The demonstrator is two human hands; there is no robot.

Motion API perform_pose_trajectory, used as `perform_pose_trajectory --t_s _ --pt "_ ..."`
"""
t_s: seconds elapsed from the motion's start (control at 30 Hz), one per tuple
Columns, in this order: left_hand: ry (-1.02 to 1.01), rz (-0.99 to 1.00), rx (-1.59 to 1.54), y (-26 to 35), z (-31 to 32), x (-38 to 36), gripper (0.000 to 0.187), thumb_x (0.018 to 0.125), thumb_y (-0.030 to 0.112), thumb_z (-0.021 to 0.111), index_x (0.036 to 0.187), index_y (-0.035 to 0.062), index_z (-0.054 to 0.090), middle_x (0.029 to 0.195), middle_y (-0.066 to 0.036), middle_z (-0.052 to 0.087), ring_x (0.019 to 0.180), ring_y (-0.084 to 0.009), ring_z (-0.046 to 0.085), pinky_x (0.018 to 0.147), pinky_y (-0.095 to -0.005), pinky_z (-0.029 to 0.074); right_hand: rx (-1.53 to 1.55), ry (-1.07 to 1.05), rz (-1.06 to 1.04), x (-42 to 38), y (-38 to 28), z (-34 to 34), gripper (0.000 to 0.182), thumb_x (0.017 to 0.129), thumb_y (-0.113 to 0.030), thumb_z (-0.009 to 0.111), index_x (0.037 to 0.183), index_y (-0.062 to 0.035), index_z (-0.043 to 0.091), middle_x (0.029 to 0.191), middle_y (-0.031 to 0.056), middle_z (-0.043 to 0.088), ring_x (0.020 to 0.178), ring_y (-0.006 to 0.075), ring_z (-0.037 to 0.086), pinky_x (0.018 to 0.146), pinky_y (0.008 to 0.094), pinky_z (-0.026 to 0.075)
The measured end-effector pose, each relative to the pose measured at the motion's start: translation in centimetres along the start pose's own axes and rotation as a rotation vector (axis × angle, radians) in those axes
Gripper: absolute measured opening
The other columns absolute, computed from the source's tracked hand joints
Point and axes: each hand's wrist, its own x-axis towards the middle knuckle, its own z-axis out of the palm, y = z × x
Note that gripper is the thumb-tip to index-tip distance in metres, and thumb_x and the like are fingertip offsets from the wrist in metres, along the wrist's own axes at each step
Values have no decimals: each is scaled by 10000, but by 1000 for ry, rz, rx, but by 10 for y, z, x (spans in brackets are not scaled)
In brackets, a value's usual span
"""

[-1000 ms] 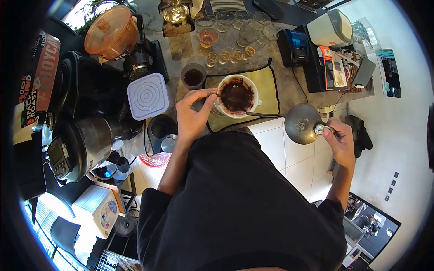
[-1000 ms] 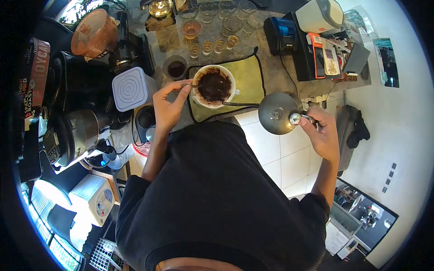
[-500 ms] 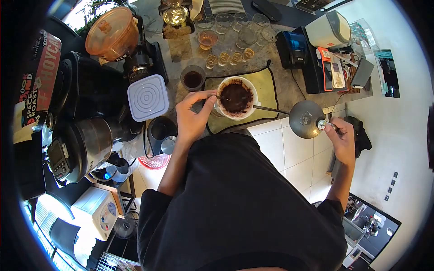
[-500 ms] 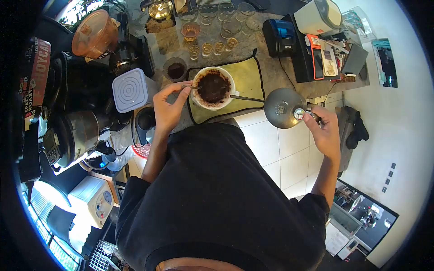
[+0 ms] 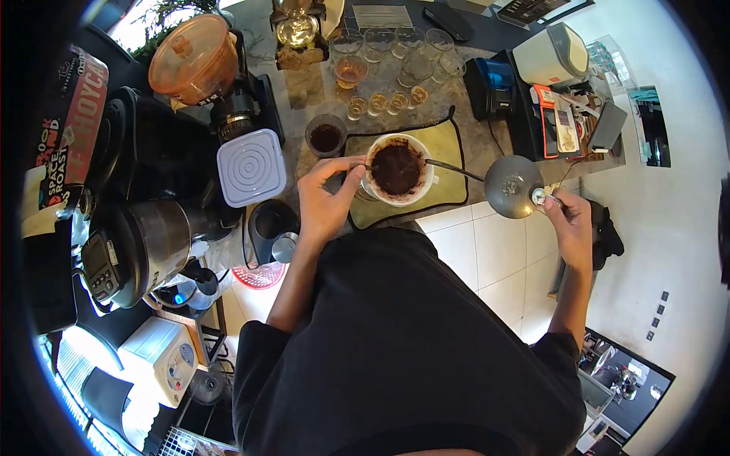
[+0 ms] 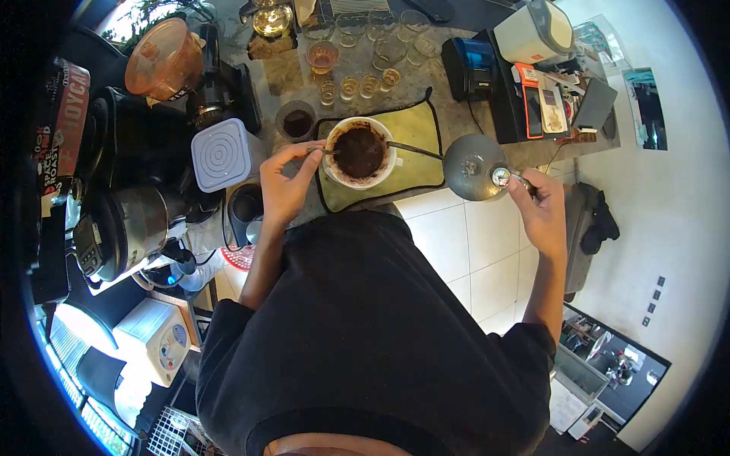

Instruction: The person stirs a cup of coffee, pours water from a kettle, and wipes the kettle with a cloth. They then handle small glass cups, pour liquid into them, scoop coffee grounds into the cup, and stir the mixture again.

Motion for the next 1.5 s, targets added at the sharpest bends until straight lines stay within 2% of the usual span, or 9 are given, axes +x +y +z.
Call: perform_pose_trajectory --t_s 0.43,0.9,0.97,1.2,1.27,1.5 --pt "-15 -12 -13 1 -1 -1 144 864 73 693 990 15 730 1023 -93 735 973 -177 655 911 -309 470 19 21 -26 21 -3 16 351 948 -195 652 689 -41 472 649 -86 332 622 24 278 537 246 196" --pt "-24 -33 -19 0 -1 -1 143 867 70 691 993 15 730 1024 -96 735 981 -181 661 906 -305 475 85 -50 -103 34 -10 24 305 942 -191 658 722 -21 534 653 -81 364 617 18 285 536 238 203" --pt "-17 -12 -9 0 -1 -1 157 891 89 670 991 -21 721 1034 -93 738 924 -119 631 873 -272 465 85 -60 -105 34 -14 25 304 940 -193 659 722 -23 534 654 -80 361 615 19 283 535 239 203" --pt "-32 -9 -8 2 -1 0 153 894 83 669 989 -26 719 1033 -99 737 975 -140 652 911 -286 472 55 -106 -108 32 -25 24 274 932 -172 655 737 -17 540 659 -69 373 623 30 302 539 245 225" --pt "-19 -43 -22 3 -1 0 137 863 61 694 983 3 727 1020 -105 737 978 -180 666 911 -304 475 49 -117 -114 30 -32 23 262 930 -166 655 746 -12 548 662 -63 384 628 33 310 544 246 233" --pt "-16 -13 -67 -5 1 1 140 862 59 696 985 0 727 1015 -102 737 965 -170 664 902 -300 478 20 -142 -116 27 -34 21 231 925 -148 651 764 -3 570 668 -52 410 636 40 328 559 251 253"
